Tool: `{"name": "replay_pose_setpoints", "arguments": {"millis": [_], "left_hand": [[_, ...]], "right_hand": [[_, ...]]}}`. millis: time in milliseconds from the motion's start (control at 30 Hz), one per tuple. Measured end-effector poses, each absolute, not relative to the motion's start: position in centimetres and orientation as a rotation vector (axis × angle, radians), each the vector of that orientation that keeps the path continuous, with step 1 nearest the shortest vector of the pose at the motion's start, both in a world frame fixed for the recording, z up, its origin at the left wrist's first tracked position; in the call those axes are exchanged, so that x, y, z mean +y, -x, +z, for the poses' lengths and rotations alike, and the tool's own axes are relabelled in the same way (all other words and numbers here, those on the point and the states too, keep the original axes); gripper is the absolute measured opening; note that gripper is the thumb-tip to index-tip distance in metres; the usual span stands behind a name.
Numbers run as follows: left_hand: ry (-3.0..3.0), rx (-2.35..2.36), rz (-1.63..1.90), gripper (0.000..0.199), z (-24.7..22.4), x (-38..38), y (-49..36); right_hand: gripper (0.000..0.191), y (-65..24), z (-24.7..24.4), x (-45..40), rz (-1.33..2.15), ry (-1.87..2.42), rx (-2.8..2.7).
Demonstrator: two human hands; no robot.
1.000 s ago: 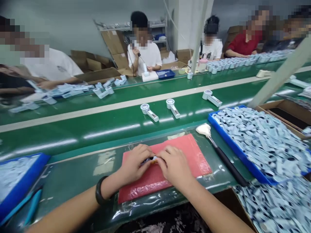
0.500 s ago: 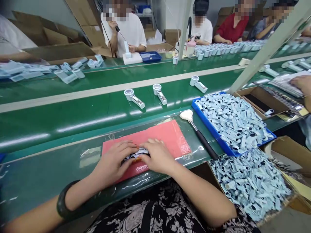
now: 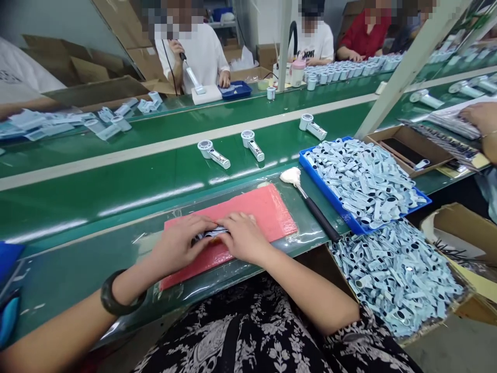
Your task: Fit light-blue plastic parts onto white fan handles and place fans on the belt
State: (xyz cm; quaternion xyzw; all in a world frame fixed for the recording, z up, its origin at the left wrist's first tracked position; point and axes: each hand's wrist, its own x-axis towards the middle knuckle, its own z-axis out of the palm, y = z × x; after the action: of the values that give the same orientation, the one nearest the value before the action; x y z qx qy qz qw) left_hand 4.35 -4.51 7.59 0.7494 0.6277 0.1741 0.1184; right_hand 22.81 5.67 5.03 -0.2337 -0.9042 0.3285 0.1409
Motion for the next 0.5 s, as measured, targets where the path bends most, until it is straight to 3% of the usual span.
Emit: {"name": "replay_pose_setpoints", "arguments": {"millis": [333,500], "left_hand": [[-2.061,1.896,0.607,0.022,8.0,-4.7,-5.2],[-2.326,1.85,0.553,0.023,8.3,-5.4,-4.3]], "right_hand": [[0.026,-22.9,5.3,5.8,1.072,0.666,-2.556],[0.031,-22.8,5.8,5.1,0.986,0.698,-2.555]]}}
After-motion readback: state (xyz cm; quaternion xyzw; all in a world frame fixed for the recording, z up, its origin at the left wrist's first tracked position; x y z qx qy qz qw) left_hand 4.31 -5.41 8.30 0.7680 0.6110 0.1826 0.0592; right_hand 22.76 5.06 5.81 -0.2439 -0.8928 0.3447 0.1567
